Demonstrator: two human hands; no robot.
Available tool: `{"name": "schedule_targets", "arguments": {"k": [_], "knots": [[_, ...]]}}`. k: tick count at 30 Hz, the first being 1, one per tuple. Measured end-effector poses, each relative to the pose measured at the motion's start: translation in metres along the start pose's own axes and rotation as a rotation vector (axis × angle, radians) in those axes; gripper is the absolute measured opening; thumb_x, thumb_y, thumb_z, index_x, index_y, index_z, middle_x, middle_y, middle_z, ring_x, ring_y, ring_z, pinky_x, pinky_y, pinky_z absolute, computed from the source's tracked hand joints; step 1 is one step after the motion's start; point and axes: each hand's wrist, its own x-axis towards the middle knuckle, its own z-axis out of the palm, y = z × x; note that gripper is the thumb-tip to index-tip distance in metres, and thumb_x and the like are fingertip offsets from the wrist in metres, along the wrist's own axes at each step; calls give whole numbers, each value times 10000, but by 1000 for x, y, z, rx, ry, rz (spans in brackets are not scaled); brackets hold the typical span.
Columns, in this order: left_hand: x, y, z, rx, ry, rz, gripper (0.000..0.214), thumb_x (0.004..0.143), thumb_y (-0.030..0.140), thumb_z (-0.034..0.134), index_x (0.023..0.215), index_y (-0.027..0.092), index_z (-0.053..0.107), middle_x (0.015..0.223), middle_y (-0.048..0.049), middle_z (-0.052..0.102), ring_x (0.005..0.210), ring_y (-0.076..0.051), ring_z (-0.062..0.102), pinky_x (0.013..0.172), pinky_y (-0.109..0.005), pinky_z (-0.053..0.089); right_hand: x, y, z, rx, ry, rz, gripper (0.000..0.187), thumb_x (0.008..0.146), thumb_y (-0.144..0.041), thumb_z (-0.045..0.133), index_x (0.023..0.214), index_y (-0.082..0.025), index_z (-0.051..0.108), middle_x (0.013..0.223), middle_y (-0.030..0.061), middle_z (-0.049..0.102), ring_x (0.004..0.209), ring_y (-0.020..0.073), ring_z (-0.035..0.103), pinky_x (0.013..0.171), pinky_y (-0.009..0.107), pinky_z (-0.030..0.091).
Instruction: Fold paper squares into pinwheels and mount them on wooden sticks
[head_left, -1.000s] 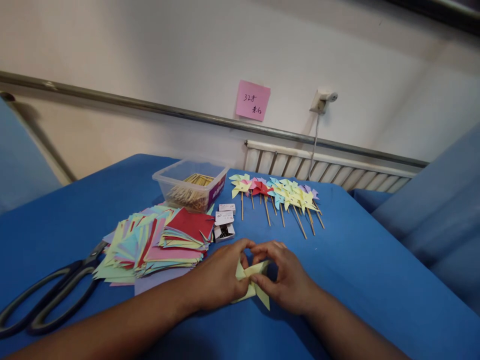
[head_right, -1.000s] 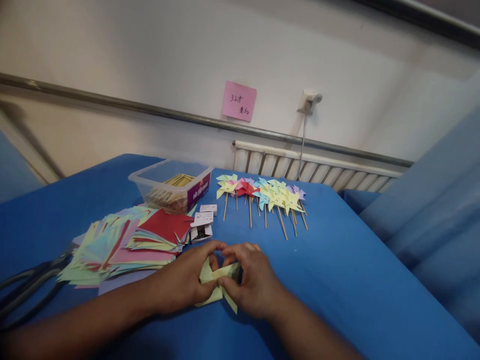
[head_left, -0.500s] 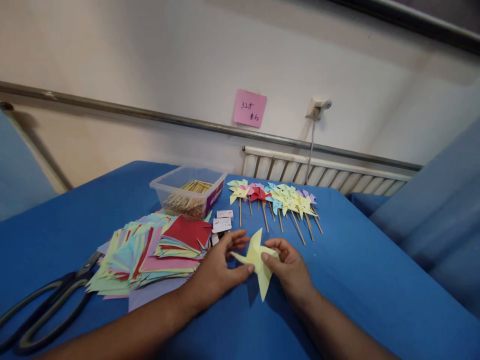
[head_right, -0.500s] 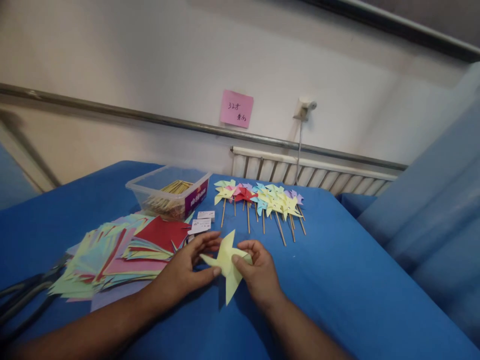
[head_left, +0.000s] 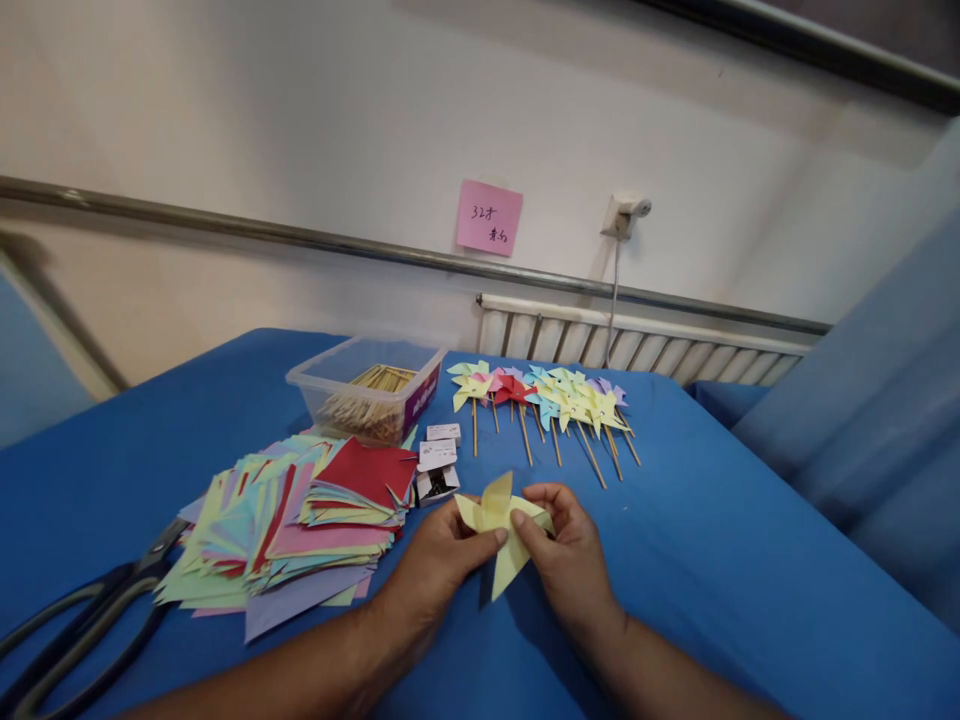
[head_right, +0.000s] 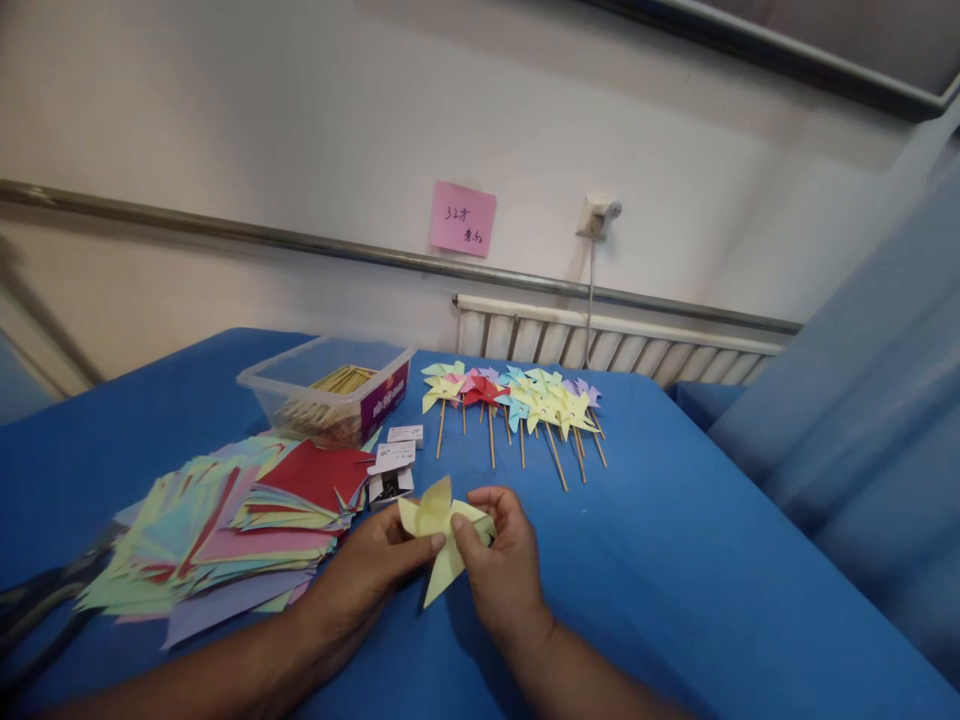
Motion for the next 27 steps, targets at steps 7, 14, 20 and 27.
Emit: {"name": "schedule_targets", "arguments": {"k": [7, 14, 20, 27], "knots": [[0, -2, -3, 22, 67, 18, 266, 638, 249, 725, 821, 164, 551, 725, 2, 654, 664, -151, 598, 629, -257, 440, 2, 5, 0, 174, -85, 113, 330, 671, -299, 739, 890, -189, 518, 774, 4, 671, 624, 126, 605, 605, 246, 460], [-1, 6, -2, -47, 90, -19, 235, 627, 193, 719, 808, 146, 577, 683, -13, 658, 624, -165, 616, 594, -259, 451, 2, 3, -3, 230, -161, 146, 270, 734, -332, 683, 924, -191, 552, 762, 10, 664, 605, 127, 594, 591, 252, 456], [-4, 22, -3, -228, 115, -69, 179, 652, 124, 676, 815, 143, 605, 727, -49, 702, 646, -179, 649, 659, -289, 501, 1, -1, -10, 3, -74, -45, 249, 793, -329, 604, 1006, -211, 555, 947, 48, 624, 848, 175, 580, 758, 303, 444], [-1, 21, -8, -303, 195, -137, 174, 638, 78, 675, 756, 159, 576, 626, -5, 667, 609, -151, 646, 660, -263, 519, 1, 3, -13, -250, -56, -350, 212, 762, -164, 540, 962, -228, 574, 1161, 65, 510, 1042, 209, 502, 817, 325, 415]]}}
